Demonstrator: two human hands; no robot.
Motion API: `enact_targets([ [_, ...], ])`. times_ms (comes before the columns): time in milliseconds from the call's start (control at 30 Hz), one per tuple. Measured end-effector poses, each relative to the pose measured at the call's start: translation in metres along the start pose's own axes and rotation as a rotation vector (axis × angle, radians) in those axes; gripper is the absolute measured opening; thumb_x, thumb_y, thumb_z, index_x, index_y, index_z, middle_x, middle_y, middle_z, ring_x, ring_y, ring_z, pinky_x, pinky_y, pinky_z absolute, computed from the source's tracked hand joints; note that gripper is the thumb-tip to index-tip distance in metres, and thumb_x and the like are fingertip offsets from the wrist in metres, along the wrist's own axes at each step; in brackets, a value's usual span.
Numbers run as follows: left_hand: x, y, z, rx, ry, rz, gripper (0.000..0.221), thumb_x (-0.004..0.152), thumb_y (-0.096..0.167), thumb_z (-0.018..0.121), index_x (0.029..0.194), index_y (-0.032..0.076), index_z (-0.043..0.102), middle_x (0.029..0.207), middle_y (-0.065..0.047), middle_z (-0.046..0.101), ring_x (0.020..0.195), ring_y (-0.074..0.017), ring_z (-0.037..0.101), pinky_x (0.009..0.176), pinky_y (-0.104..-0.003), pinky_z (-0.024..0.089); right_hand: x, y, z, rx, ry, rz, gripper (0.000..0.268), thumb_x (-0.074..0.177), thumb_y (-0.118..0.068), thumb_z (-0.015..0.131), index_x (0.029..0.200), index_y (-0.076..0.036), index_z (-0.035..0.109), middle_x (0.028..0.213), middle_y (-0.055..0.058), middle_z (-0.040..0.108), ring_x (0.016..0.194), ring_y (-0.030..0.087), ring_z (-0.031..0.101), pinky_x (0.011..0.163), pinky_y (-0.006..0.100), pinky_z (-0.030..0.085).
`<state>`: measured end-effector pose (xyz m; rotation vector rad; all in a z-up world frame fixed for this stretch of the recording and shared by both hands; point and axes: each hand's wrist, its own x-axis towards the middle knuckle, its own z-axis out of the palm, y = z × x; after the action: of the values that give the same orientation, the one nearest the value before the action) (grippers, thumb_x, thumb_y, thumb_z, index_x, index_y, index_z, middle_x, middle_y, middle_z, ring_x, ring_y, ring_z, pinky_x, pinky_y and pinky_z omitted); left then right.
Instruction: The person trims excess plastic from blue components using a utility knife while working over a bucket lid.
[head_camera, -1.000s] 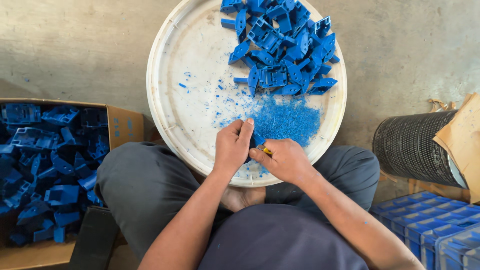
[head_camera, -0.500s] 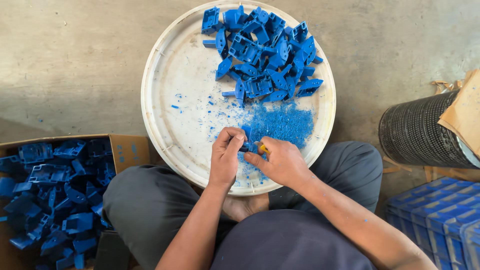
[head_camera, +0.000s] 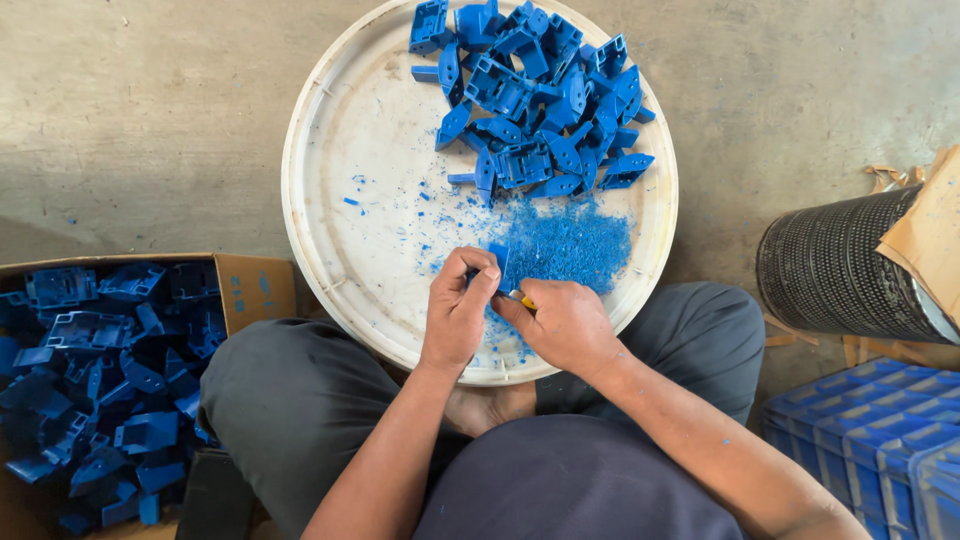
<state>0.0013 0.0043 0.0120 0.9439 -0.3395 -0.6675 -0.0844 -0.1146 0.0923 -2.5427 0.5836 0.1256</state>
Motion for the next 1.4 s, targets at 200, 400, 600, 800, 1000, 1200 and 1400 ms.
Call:
enact_targets([
  [200, 0.002, 0.002, 0.004, 0.074, 0.042, 0.018, 0.007, 0.103, 0.007, 0.063, 0.100, 0.005, 0.057, 0.097, -0.001, 0.060, 0.086, -0.0071, 0.052, 0.076, -0.024, 0.046, -0.001, -0.002, 0.000, -0.080, 0.028, -0.049, 0.045, 0.091, -0.044, 0.069, 0.067, -0.006, 0.064, 0.064, 0.016, 0.065, 0.064, 0.038, 0.065, 0.056, 0.051, 0.048],
  [400, 0.005, -0.004, -0.001, 0.173, 0.290, -0.089, 0.022, 0.097, 0.016, 0.073, 0.082, 0.006, 0.059, 0.069, 0.004, 0.053, 0.065, -0.0045, 0.043, 0.057, -0.024, 0.036, -0.013, -0.005, -0.005, 0.285, -0.079, -0.021, 0.031, 0.094, -0.031, 0.063, 0.084, -0.002, 0.068, 0.074, 0.014, 0.068, 0.065, 0.031, 0.068, 0.059, 0.041, 0.051],
  [600, 0.011, -0.016, -0.006, 0.022, 0.344, -0.104, 0.035, 0.103, 0.027, 0.063, 0.073, 0.008, 0.059, 0.067, 0.004, 0.057, 0.061, -0.0030, 0.044, 0.056, -0.023, 0.038, -0.017, -0.009, -0.014, 0.260, 0.041, -0.181, 0.032, 0.106, -0.028, 0.051, 0.109, -0.006, 0.074, 0.084, 0.009, 0.067, 0.075, 0.028, 0.065, 0.070, 0.038, 0.052],
  [800, 0.010, -0.021, -0.006, 0.035, 0.332, -0.031, 0.036, 0.103, 0.023, 0.069, 0.073, 0.008, 0.055, 0.068, 0.005, 0.050, 0.065, -0.0026, 0.039, 0.057, -0.023, 0.035, -0.015, -0.015, -0.011, 0.105, 0.077, -0.305, 0.036, 0.105, -0.035, 0.054, 0.109, -0.007, 0.076, 0.080, 0.008, 0.061, 0.080, 0.029, 0.058, 0.073, 0.041, 0.048],
  [1000, 0.011, -0.016, -0.006, 0.081, 0.348, -0.065, 0.035, 0.100, 0.024, 0.069, 0.071, 0.008, 0.057, 0.066, 0.005, 0.053, 0.062, -0.0031, 0.041, 0.054, -0.024, 0.036, -0.015, -0.014, -0.008, 0.066, 0.072, -0.264, 0.036, 0.103, -0.037, 0.055, 0.108, -0.009, 0.077, 0.076, 0.008, 0.058, 0.078, 0.028, 0.057, 0.071, 0.041, 0.047],
  [1200, 0.011, -0.017, -0.005, 0.147, 0.362, -0.047, 0.039, 0.100, 0.025, 0.070, 0.069, 0.008, 0.054, 0.063, 0.005, 0.048, 0.061, -0.0035, 0.038, 0.052, -0.025, 0.034, -0.015, -0.013, -0.006, 0.048, 0.080, -0.260, 0.037, 0.103, -0.037, 0.055, 0.107, -0.009, 0.078, 0.075, 0.007, 0.058, 0.078, 0.027, 0.056, 0.071, 0.040, 0.047],
  [1400, 0.011, -0.015, -0.004, 0.185, 0.367, -0.061, 0.042, 0.099, 0.026, 0.070, 0.066, 0.008, 0.052, 0.060, 0.005, 0.046, 0.059, -0.0041, 0.037, 0.051, -0.026, 0.034, -0.014, -0.010, -0.005, 0.074, 0.047, -0.227, 0.036, 0.102, -0.037, 0.056, 0.107, -0.009, 0.077, 0.073, 0.007, 0.054, 0.075, 0.027, 0.055, 0.070, 0.040, 0.047],
])
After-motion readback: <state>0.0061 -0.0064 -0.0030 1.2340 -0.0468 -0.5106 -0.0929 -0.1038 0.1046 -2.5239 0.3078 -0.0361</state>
